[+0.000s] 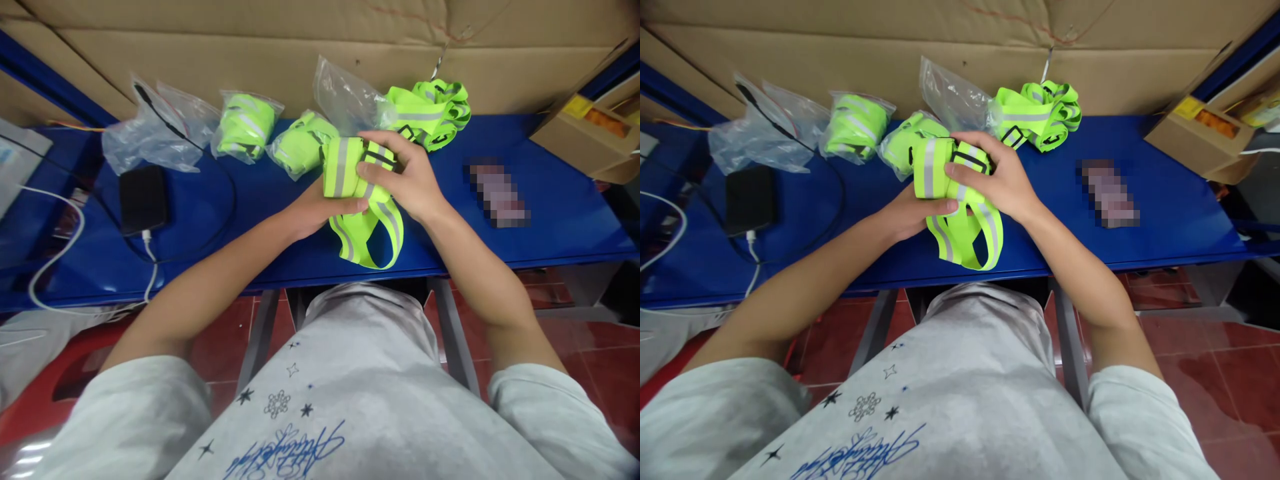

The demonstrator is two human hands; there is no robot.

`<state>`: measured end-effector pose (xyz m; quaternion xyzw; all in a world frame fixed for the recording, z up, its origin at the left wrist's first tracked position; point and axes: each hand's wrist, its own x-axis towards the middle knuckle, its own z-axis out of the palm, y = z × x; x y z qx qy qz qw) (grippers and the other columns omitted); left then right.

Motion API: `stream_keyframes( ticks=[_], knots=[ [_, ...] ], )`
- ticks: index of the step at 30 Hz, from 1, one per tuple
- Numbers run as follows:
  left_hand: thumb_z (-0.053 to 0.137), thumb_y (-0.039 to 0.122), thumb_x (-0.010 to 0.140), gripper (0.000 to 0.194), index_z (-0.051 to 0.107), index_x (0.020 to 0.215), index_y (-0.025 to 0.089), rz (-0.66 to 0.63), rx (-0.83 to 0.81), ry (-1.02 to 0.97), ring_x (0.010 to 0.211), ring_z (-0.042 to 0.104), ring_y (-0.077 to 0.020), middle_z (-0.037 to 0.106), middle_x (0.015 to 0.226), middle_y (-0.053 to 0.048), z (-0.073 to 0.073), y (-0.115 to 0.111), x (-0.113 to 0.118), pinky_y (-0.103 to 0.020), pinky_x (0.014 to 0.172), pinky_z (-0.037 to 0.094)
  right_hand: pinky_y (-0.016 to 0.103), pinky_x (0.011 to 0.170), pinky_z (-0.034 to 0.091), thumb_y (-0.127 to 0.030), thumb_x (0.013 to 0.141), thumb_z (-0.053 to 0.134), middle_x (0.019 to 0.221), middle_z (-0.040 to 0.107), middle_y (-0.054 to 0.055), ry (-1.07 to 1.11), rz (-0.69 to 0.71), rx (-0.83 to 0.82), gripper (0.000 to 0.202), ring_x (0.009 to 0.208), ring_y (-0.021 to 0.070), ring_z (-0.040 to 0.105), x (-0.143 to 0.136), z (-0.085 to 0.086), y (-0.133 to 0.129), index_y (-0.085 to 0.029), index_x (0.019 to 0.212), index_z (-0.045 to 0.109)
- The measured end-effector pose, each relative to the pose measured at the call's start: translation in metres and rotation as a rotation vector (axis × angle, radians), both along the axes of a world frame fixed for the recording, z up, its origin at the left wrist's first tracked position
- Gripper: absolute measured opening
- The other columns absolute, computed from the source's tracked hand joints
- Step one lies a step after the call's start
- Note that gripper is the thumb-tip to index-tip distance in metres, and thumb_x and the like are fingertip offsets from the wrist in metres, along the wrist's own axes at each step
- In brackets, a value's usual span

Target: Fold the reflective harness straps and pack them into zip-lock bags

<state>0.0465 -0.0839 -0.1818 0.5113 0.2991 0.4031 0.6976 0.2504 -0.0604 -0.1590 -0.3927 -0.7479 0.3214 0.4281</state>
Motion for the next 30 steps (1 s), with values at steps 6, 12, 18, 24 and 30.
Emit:
stream_keyframes(
  ticks=[6, 12, 18, 24, 30],
  knots=[
    [0.102, 0.040, 0.071, 0.062, 0.078, 0.125, 0.024, 0.102, 0.050, -0.037, 0.132, 0.072, -0.0319, 0.080, 0.131, -0.006, -0.001, -0.002, 0.003, -0.042, 0.115, 0.060, 0.048, 0.130, 0.045, -0.081, 0.098, 0.057, 0.150, 0.065, 0.009, -0.061, 0.024, 0.130, 0.071, 0.145, 0.0313, 0.059, -0.008, -0.004, -0.007, -0.030, 0.148, 0.062],
    [0.096, 0.044, 0.077, 0.043, 0.080, 0.108, 0.020, 0.248, 0.034, -0.091, 0.137, 0.069, -0.0338, 0.081, 0.125, -0.007, 0.002, -0.001, 0.006, -0.045, 0.118, 0.058, 0.038, 0.131, 0.044, -0.088, 0.100, 0.039, 0.172, 0.043, 0.004, 0.060, -0.046, 0.088, 0.082, 0.163, 0.0246, 0.040, -0.007, -0.006, 0.000, -0.035, 0.161, 0.044],
    [0.084, 0.055, 0.087, 0.043, 0.075, 0.114, 0.023, 0.410, 0.049, -0.184, 0.150, 0.059, -0.0322, 0.078, 0.132, -0.006, 0.005, 0.007, 0.007, -0.041, 0.120, 0.056, 0.042, 0.092, 0.065, -0.088, 0.101, 0.038, 0.099, 0.074, 0.005, -0.120, 0.025, -0.155, 0.071, 0.098, 0.0256, 0.076, -0.008, -0.024, 0.003, -0.027, 0.125, 0.066],
    [0.096, 0.053, 0.075, 0.057, 0.075, 0.117, 0.021, 0.337, 0.108, -0.103, 0.139, 0.068, -0.0311, 0.077, 0.137, -0.009, -0.003, -0.002, 0.012, -0.038, 0.116, 0.058, 0.047, 0.091, 0.062, -0.071, 0.102, 0.052, 0.110, 0.075, 0.012, -0.251, -0.088, 0.022, 0.059, 0.100, 0.0333, 0.075, -0.016, -0.047, -0.001, -0.021, 0.131, 0.061],
    [0.096, 0.048, 0.078, 0.052, 0.075, 0.119, 0.023, 0.400, 0.075, -0.164, 0.141, 0.066, -0.0314, 0.077, 0.137, -0.008, -0.004, 0.003, 0.009, -0.040, 0.118, 0.057, 0.048, 0.082, 0.062, -0.060, 0.107, 0.042, 0.088, 0.076, 0.014, -0.407, -0.154, 0.066, 0.072, 0.080, 0.0339, 0.074, -0.021, -0.047, -0.010, -0.007, 0.155, 0.051]
  ],
)
